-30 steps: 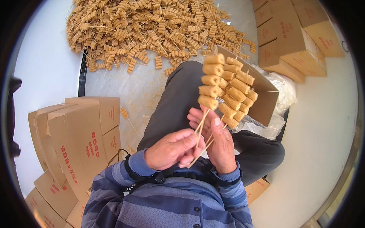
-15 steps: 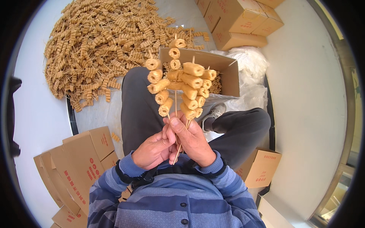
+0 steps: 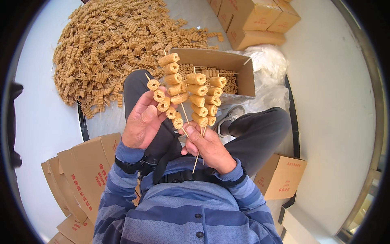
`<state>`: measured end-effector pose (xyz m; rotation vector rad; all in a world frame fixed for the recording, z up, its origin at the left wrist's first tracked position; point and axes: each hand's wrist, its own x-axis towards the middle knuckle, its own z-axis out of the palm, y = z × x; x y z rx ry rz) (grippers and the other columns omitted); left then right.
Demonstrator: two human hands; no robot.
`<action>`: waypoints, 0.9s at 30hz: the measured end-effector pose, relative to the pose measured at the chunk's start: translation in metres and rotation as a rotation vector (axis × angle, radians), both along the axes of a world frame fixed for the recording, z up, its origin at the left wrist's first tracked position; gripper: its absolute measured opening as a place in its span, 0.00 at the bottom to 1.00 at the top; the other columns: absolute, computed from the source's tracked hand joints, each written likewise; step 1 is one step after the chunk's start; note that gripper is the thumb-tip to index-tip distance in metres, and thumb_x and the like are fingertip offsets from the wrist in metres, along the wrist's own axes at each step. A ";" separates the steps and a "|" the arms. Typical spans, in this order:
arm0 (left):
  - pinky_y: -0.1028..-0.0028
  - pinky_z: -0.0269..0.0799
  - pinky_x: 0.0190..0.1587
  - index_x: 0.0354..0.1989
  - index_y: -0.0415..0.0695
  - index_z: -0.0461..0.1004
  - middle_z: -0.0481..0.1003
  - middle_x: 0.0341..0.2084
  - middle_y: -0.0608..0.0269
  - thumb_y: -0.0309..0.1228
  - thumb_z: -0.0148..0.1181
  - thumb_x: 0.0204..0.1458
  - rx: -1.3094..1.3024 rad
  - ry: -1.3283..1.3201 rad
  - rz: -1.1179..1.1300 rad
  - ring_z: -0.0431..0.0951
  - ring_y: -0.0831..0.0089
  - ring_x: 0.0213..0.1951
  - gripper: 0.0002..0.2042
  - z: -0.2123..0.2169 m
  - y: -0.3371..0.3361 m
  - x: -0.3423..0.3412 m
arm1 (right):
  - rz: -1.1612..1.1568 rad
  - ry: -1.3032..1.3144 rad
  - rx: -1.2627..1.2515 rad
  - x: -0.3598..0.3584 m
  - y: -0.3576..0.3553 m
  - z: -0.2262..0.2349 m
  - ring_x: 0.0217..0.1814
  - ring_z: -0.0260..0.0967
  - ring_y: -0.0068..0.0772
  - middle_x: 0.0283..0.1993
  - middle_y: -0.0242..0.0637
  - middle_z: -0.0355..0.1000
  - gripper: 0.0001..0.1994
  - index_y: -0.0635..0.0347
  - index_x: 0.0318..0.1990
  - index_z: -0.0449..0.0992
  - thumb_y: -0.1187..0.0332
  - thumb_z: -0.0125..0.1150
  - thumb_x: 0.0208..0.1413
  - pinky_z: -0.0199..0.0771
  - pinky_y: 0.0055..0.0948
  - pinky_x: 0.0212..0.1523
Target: The person sits on the floor and repeatedly picks up small ring-shaped food items, threads them onto wooden skewers, and places the completed skewers into a cardboard box. The person handles the items by hand and organizes the finished skewers in the box.
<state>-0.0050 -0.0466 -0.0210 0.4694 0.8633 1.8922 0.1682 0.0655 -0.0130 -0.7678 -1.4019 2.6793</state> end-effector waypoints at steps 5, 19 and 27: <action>0.59 0.66 0.64 0.67 0.40 0.60 0.69 0.61 0.57 0.35 0.63 0.60 -0.062 -0.002 0.044 0.70 0.61 0.62 0.29 -0.001 0.002 0.006 | 0.075 -0.025 0.075 0.007 -0.002 -0.002 0.21 0.58 0.17 0.19 0.25 0.59 0.20 0.69 0.52 0.69 0.57 0.42 0.74 0.79 0.28 0.40; 0.61 0.70 0.62 0.67 0.39 0.59 0.71 0.57 0.57 0.32 0.60 0.61 0.080 -0.092 0.102 0.73 0.65 0.58 0.28 0.005 -0.001 -0.015 | 0.225 -0.012 0.081 0.016 -0.005 -0.006 0.29 0.70 0.21 0.31 0.34 0.73 0.22 0.71 0.59 0.67 0.58 0.44 0.74 0.79 0.31 0.46; 0.61 0.72 0.57 0.67 0.38 0.58 0.70 0.53 0.55 0.32 0.52 0.59 0.023 -0.199 0.126 0.74 0.63 0.53 0.28 0.001 -0.003 -0.014 | 0.112 -0.077 0.125 0.014 0.000 0.000 0.25 0.71 0.23 0.26 0.35 0.72 0.24 0.72 0.59 0.64 0.54 0.42 0.74 0.78 0.25 0.34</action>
